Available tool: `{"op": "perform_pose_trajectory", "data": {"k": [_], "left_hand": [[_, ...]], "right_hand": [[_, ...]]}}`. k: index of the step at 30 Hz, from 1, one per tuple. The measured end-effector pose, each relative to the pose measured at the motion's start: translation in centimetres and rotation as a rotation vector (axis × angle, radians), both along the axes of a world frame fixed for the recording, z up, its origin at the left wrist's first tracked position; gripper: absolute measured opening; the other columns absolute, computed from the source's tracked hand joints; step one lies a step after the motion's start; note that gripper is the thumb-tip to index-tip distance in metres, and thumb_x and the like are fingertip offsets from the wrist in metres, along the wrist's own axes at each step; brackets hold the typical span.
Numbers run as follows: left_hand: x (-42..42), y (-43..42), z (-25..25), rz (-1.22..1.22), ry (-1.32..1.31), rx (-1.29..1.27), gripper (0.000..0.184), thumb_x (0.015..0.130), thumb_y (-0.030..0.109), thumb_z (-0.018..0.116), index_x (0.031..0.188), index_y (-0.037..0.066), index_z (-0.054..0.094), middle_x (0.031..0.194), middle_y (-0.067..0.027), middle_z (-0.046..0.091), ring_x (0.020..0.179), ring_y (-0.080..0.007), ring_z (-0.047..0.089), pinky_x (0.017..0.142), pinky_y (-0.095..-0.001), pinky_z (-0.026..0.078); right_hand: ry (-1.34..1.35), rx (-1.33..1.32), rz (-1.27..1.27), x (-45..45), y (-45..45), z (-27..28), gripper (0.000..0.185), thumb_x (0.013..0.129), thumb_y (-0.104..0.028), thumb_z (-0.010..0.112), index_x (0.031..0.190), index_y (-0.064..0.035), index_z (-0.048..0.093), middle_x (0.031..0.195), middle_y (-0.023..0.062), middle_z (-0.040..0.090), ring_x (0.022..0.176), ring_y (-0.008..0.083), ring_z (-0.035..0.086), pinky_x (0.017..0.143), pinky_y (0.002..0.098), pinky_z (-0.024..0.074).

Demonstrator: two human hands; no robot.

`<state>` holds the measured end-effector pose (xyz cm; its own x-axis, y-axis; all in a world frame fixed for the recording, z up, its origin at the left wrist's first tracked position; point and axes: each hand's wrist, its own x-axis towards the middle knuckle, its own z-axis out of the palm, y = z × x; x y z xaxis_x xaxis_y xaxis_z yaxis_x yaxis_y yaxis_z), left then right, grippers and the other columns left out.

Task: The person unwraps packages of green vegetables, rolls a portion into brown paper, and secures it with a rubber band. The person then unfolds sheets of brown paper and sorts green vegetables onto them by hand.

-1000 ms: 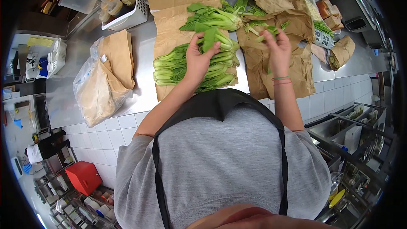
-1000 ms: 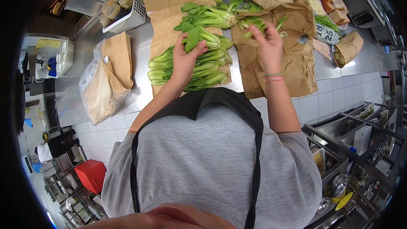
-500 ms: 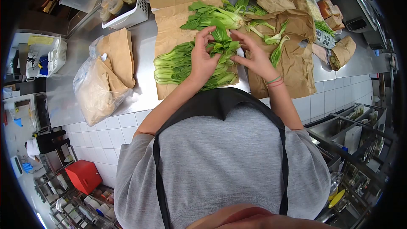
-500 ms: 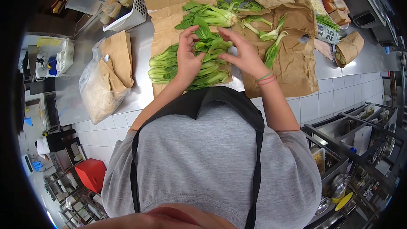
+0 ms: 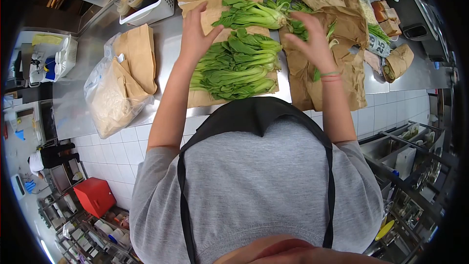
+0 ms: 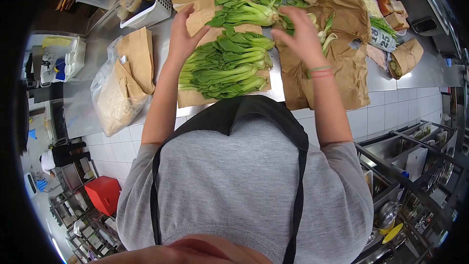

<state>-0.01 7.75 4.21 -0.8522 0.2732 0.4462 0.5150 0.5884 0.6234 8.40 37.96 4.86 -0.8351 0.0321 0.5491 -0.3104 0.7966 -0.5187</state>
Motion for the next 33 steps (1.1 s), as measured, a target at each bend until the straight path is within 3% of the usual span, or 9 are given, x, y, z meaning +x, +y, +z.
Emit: {"op": "perform_pose_trajectory", "data": {"k": [5, 12, 15, 17, 18, 22, 26, 28, 33], "left_hand": [[-1.9, 0.3, -0.6, -0.2, -0.25, -0.435, 0.056, 0.078, 0.029, 0.071, 0.126, 0.008, 0.049, 0.119, -0.0163, 0.053, 0.115, -0.0341, 0.049, 0.097, -0.0387, 0.04], [-1.7, -4.0, -0.8, -0.183, -0.191, -0.375, 0.054, 0.079, 0.03, 0.07, 0.124, 0.008, 0.051, 0.119, -0.0147, 0.053, 0.114, -0.0323, 0.049, 0.097, -0.0378, 0.04], [-1.3, -7.1, -0.2, -0.071, -0.238, -0.264, 0.055, 0.078, 0.026, 0.072, 0.125, 0.01, 0.049, 0.119, -0.0133, 0.054, 0.113, -0.0313, 0.051, 0.095, -0.0393, 0.042], [-0.9, -8.0, 0.4, 0.047, -0.363, 0.243, 0.053, 0.081, 0.024, 0.072, 0.126, 0.01, 0.048, 0.122, -0.0099, 0.055, 0.113, -0.0249, 0.052, 0.094, -0.039, 0.04], [-0.5, -8.0, 1.2, 0.053, -0.368, 0.242, 0.053, 0.081, 0.024, 0.072, 0.126, 0.01, 0.048, 0.122, -0.0099, 0.055, 0.113, -0.0249, 0.052, 0.094, -0.039, 0.04], [0.7, -7.7, 4.0, 0.057, -0.212, 0.4, 0.047, 0.083, 0.022, 0.069, 0.124, 0.01, 0.049, 0.124, -0.0071, 0.055, 0.112, -0.0209, 0.052, 0.094, -0.0389, 0.04], [1.0, -12.0, -0.1, 0.027, -0.307, 0.04, 0.038, 0.086, 0.011, 0.062, 0.123, 0.006, 0.053, 0.117, -0.0056, 0.058, 0.106, -0.0175, 0.054, 0.092, -0.0311, 0.043], [2.0, -12.1, 0.0, -0.036, -0.674, -0.279, 0.044, 0.082, 0.012, 0.064, 0.124, 0.01, 0.053, 0.117, -0.0021, 0.059, 0.097, -0.0171, 0.056, 0.086, -0.0311, 0.045], [3.5, -12.5, -2.9, -0.165, -0.837, -0.104, 0.052, 0.08, 0.009, 0.065, 0.129, 0.011, 0.05, 0.121, -0.0047, 0.055, 0.094, -0.0189, 0.055, 0.079, -0.029, 0.048]], "right_hand": [[-0.195, 0.199, 0.03, -5.0, -3.7, -3.2, 0.05, 0.076, -0.026, 0.071, 0.121, -0.0136, 0.053, 0.118, 0.0069, 0.056, 0.115, 0.0258, 0.05, 0.099, 0.0454, 0.0353], [-0.311, 0.382, -0.01, -6.8, -2.9, -4.1, 0.049, 0.076, -0.024, 0.072, 0.12, -0.0117, 0.053, 0.111, 0.0094, 0.057, 0.108, 0.0293, 0.053, 0.101, 0.0451, 0.0327], [-0.1, 0.028, 0.013, -5.9, -2.5, -1.8, 0.05, 0.074, -0.023, 0.074, 0.116, -0.0077, 0.053, 0.107, 0.0123, 0.056, 0.1, 0.0307, 0.055, 0.09, 0.0407, 0.043], [-0.014, -0.07, 0.05, -5.1, -3.5, 1.3, 0.049, 0.074, -0.022, 0.074, 0.115, -0.0062, 0.053, 0.105, 0.0126, 0.056, 0.099, 0.0302, 0.055, 0.088, 0.0371, 0.0443], [0.072, -0.168, 0.079, -4.9, -4.0, 2.1, 0.048, 0.075, -0.022, 0.075, 0.114, -0.0046, 0.053, 0.104, 0.013, 0.056, 0.097, 0.0297, 0.055, 0.085, 0.0335, 0.0456], [-0.105, -0.75, 0.438, -4.1, -7.6, 4.1, 0.049, 0.077, -0.024, 0.075, 0.114, -0.0021, 0.052, 0.109, 0.0095, 0.056, 0.1, 0.0192, 0.054, 0.085, 0.0312, 0.0448], [-0.367, -0.529, 0.527, -1.1, -10.3, 2.8, 0.055, 0.079, -0.027, 0.072, 0.125, -0.0049, 0.052, 0.109, 0.0108, 0.057, 0.101, 0.0212, 0.055, 0.086, 0.0332, 0.0452], [-0.487, -0.039, 0.609, -0.7, -10.1, -1.2, 0.058, 0.08, -0.031, 0.068, 0.13, -0.0099, 0.05, 0.11, 0.0139, 0.056, 0.102, 0.0276, 0.056, 0.088, 0.0376, 0.045], [-0.517, 0.114, 0.569, 0.1, -10.6, -2.9, 0.06, 0.08, -0.032, 0.066, 0.134, -0.0136, 0.047, 0.112, 0.0144, 0.054, 0.109, 0.0299, 0.051, 0.092, 0.0393, 0.0414]]}}
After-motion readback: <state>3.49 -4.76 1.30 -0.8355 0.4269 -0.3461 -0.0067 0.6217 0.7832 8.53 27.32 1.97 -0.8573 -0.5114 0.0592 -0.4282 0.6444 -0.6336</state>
